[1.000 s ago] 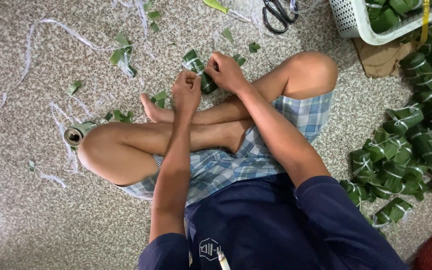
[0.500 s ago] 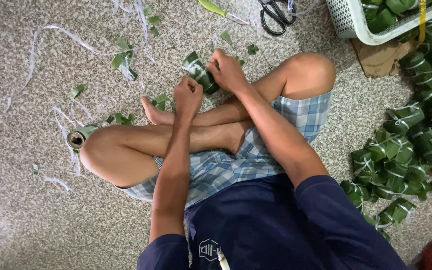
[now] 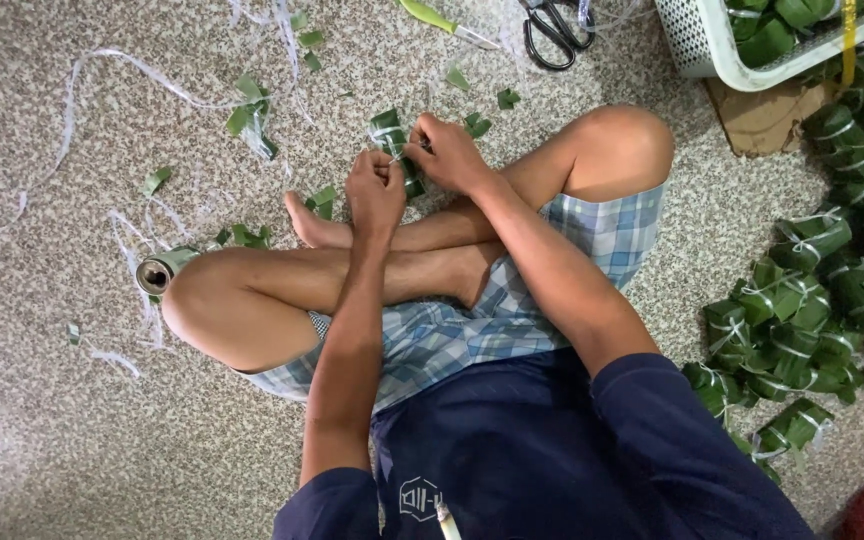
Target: Wrapping leaf-covered food items with white plastic string and cutting the string with scissors.
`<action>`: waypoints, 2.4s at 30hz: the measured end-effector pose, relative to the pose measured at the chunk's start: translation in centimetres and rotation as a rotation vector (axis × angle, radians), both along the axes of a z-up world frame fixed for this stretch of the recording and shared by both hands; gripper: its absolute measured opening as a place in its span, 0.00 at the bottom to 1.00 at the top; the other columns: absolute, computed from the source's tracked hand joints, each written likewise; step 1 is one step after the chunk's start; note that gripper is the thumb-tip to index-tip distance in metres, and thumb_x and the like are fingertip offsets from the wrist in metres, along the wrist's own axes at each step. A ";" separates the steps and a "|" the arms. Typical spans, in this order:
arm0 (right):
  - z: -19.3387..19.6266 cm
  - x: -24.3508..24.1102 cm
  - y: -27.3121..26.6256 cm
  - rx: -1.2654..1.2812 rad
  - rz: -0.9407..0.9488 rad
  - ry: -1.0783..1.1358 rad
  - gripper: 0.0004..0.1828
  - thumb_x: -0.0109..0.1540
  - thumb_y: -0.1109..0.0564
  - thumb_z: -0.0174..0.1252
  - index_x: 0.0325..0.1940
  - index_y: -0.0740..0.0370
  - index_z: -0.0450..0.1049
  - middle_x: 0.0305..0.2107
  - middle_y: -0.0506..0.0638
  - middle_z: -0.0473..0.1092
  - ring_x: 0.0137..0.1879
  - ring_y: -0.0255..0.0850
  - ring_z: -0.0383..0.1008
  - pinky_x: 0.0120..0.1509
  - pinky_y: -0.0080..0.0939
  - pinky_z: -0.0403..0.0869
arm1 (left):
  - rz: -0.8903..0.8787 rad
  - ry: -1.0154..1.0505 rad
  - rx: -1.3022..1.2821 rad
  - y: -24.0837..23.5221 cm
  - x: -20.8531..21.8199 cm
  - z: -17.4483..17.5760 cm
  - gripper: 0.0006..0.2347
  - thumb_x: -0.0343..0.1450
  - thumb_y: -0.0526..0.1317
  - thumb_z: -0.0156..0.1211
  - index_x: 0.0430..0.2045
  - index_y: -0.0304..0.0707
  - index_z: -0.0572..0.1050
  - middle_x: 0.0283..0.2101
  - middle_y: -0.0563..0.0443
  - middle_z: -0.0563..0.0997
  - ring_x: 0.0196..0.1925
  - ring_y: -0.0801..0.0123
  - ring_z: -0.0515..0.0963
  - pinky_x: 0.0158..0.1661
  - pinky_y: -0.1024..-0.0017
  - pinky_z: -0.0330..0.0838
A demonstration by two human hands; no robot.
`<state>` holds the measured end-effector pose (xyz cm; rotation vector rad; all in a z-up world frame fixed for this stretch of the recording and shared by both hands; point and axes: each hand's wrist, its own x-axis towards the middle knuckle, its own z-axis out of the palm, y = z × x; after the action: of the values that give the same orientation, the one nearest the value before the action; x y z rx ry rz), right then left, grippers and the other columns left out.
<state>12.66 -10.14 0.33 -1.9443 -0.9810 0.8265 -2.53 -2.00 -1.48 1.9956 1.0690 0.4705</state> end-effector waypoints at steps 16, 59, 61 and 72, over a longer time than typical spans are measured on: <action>-1.1 0.2 0.7 0.064 -0.031 -0.086 0.11 0.64 0.53 0.67 0.34 0.57 0.71 0.23 0.59 0.73 0.35 0.65 0.76 0.37 0.61 0.71 | -0.023 0.046 -0.324 1.2 -1.4 0.2 0.05 0.74 0.35 0.50 0.28 0.34 0.72 0.23 0.42 0.73 0.29 0.51 0.79 0.31 0.53 0.71; 10.6 21.0 -9.4 0.040 -0.123 0.273 0.13 0.71 0.61 0.60 0.57 0.57 0.65 0.36 0.43 0.71 0.42 0.33 0.77 0.41 0.27 0.67 | -0.206 -0.281 -0.238 4.4 0.1 8.3 0.03 0.71 0.28 0.61 0.31 0.34 0.79 0.29 0.49 0.80 0.25 0.73 0.74 0.26 0.77 0.72; 13.6 19.2 -9.8 0.002 -0.033 0.028 0.18 0.65 0.61 0.67 0.53 0.60 0.65 0.34 0.46 0.69 0.38 0.35 0.70 0.40 0.32 0.65 | -0.199 -0.259 -0.255 5.1 0.7 9.1 0.02 0.71 0.29 0.62 0.31 0.34 0.80 0.27 0.51 0.79 0.22 0.75 0.71 0.23 0.79 0.67; 9.3 5.7 -5.7 -0.241 0.533 -0.889 0.42 0.47 0.33 0.76 0.52 0.67 0.77 0.35 0.60 0.76 0.43 0.56 0.81 0.48 0.61 0.72 | -0.180 -0.204 -0.294 5.5 1.0 10.2 0.04 0.74 0.38 0.64 0.32 0.41 0.83 0.27 0.49 0.80 0.35 0.72 0.79 0.38 0.68 0.75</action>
<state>18.39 -15.89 9.62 -2.3354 -2.0603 0.3151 -1.54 3.47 8.73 1.7234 0.7761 0.3867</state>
